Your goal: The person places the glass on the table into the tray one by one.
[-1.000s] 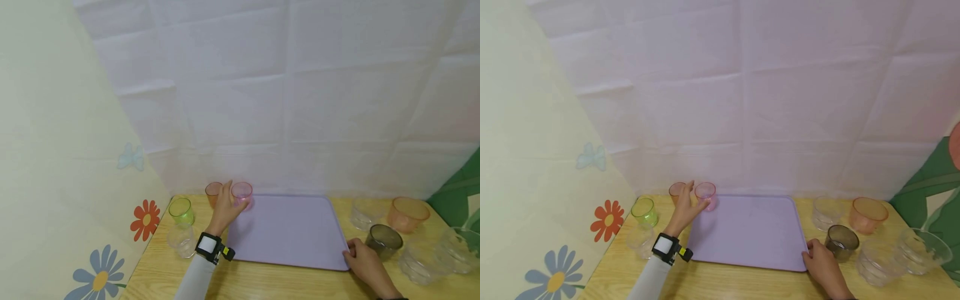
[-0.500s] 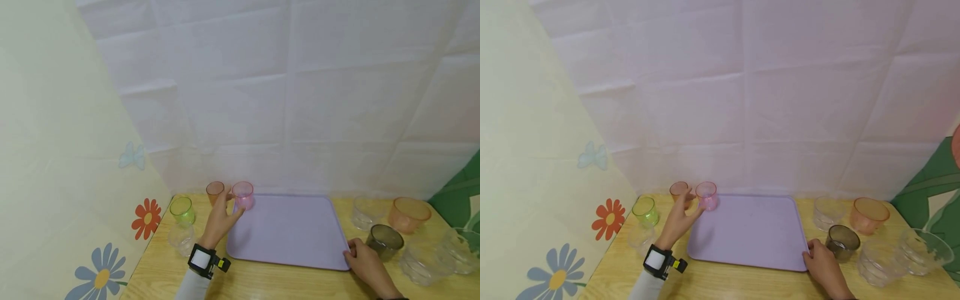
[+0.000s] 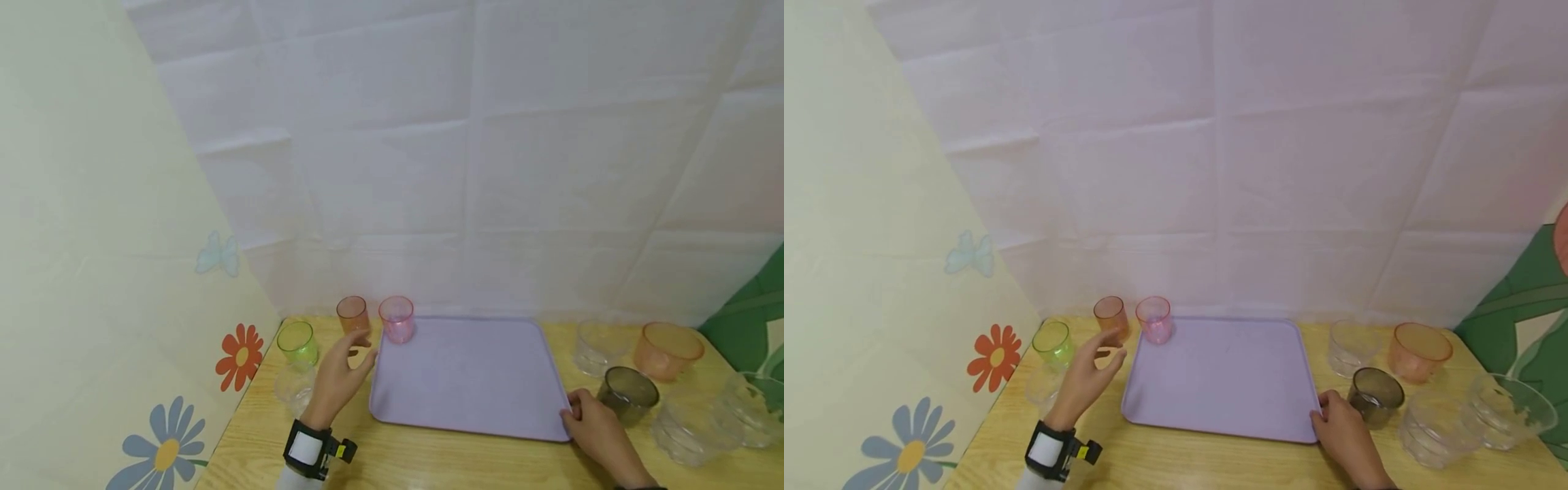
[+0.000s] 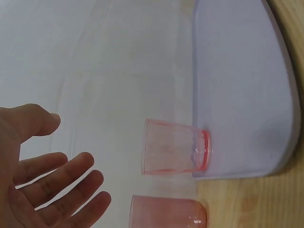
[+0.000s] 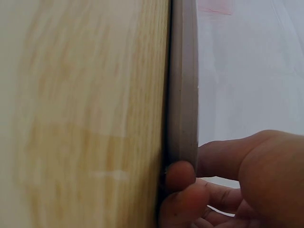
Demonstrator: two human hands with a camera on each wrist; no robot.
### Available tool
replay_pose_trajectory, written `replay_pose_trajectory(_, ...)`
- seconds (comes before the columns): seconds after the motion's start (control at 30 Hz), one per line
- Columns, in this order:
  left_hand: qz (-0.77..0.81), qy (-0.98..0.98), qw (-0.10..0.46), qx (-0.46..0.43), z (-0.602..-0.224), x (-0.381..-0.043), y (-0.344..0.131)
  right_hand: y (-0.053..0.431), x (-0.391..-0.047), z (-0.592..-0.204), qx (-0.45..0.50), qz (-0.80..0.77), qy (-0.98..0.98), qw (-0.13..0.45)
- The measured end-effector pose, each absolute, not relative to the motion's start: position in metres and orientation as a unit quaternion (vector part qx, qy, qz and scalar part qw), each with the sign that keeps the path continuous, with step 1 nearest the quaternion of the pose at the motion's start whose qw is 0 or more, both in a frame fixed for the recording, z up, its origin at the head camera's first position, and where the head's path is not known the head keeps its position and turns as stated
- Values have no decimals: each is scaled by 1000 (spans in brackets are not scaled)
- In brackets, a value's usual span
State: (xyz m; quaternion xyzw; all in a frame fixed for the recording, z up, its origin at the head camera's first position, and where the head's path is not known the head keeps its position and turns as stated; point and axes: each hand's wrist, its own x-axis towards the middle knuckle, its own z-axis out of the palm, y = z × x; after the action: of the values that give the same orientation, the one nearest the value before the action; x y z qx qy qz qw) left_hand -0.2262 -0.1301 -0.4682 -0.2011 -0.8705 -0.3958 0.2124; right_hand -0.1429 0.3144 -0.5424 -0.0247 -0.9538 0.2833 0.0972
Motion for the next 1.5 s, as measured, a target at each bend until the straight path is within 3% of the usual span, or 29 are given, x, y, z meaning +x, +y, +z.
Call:
replay_pose_trajectory(0.27, -364, -871, 277, -178, -476, -213, -153, 314, -143, -541, -31, 293, -953, 71)
replay_pose_trajectory(0.9, -353, -868, 330, -113, -489, -204, -194, 320, -138, -538, -44, 289, -954, 61)
replay_pose_trajectory(1.17, -364, -881, 291, -78, -499, -204, -207, 319, -139, -538, -44, 294, -953, 59)
replay_pose_trajectory(1.5, -389, -901, 193, -17, -510, -198, -224, 316, -139, -539, -34, 294, -952, 75)
